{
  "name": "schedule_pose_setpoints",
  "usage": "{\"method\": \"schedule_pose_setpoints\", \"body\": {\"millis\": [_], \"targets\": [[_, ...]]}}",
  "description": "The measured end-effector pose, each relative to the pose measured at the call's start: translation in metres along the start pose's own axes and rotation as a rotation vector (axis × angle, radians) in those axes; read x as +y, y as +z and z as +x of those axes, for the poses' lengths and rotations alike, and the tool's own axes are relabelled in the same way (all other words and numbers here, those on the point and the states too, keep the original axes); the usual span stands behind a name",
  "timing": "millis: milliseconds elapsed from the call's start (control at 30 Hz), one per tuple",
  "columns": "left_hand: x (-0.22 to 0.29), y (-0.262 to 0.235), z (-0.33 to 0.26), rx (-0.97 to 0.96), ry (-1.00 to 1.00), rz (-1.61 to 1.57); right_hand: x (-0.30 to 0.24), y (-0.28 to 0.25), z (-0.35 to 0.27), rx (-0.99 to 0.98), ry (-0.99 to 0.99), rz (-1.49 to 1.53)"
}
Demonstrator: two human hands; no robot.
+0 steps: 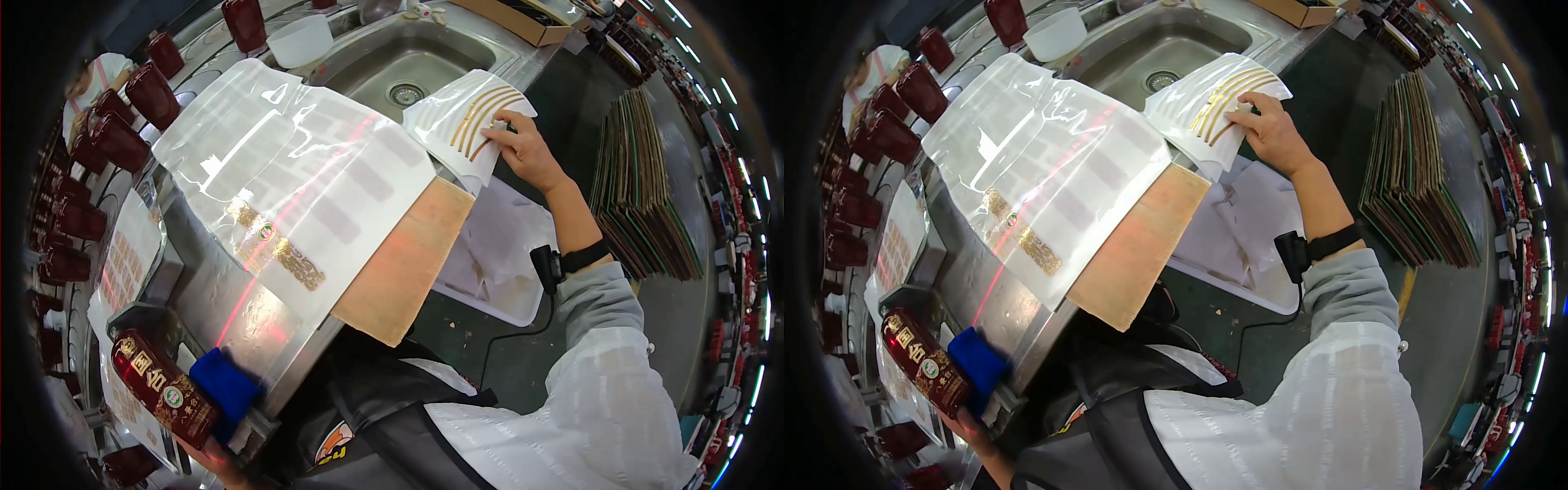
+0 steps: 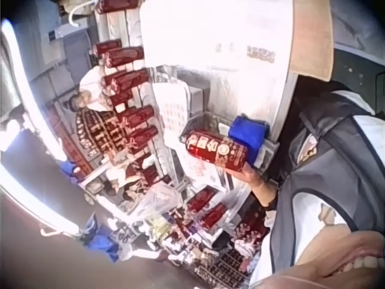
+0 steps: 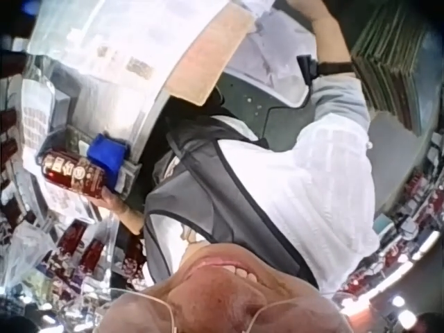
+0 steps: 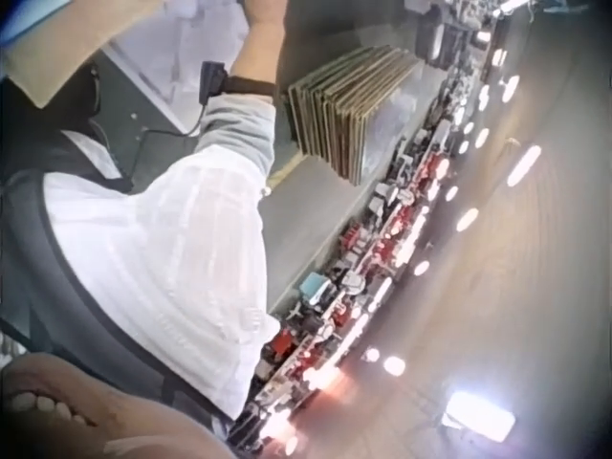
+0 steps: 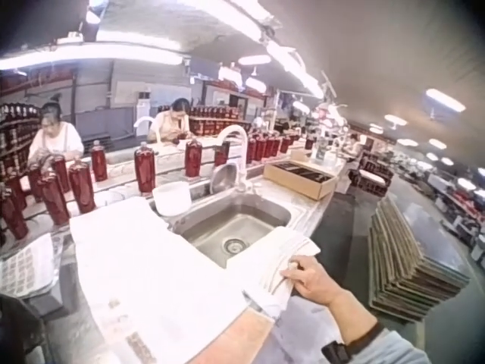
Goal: Apply decorative gold labels and stickers to red glass liquor bottles on a factory assembly line.
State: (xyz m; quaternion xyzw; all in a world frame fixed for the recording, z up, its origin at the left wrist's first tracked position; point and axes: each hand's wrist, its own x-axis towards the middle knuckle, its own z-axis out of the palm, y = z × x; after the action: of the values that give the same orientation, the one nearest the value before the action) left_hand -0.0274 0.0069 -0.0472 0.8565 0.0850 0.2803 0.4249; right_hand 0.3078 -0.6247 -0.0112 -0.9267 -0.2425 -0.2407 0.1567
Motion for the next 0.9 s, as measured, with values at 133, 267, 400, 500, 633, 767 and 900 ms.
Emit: {"method": "schedule_pose_setpoints", "body": {"millis": [133, 267, 400, 500, 633, 767, 900], "targets": [[-0.004, -0.003, -0.001, -0.003, 0.047, -0.008, 0.004, 0.001, -0.010, 0.091, 0.008, -0.057], [-0.009, -0.004, -0.001, 0.033, 0.042, 0.086, -0.004, 0.016, -0.011, 0.321, 0.328, 0.099], [-0.013, -0.007, 0.002, 0.014, 0.015, 0.108, -0.019, 0.032, -0.005, 0.030, 1.132, 0.680], [-0.019, -0.007, 0.000, 0.014, 0.012, 0.043, -0.024, 0.036, -0.001, 0.058, 1.229, 0.819], [-0.025, -0.004, -0.003, 0.019, -0.038, -0.095, -0.019, 0.034, -0.005, 0.130, 1.097, 0.980], [-0.019, 0.006, 0.001, -0.028, -0.017, -0.208, -0.014, 0.031, -0.014, 0.154, 1.098, 0.896], [-0.002, 0.016, 0.005, -0.055, 0.043, -0.325, -0.016, 0.023, -0.019, 0.125, 1.136, 0.709]]}}
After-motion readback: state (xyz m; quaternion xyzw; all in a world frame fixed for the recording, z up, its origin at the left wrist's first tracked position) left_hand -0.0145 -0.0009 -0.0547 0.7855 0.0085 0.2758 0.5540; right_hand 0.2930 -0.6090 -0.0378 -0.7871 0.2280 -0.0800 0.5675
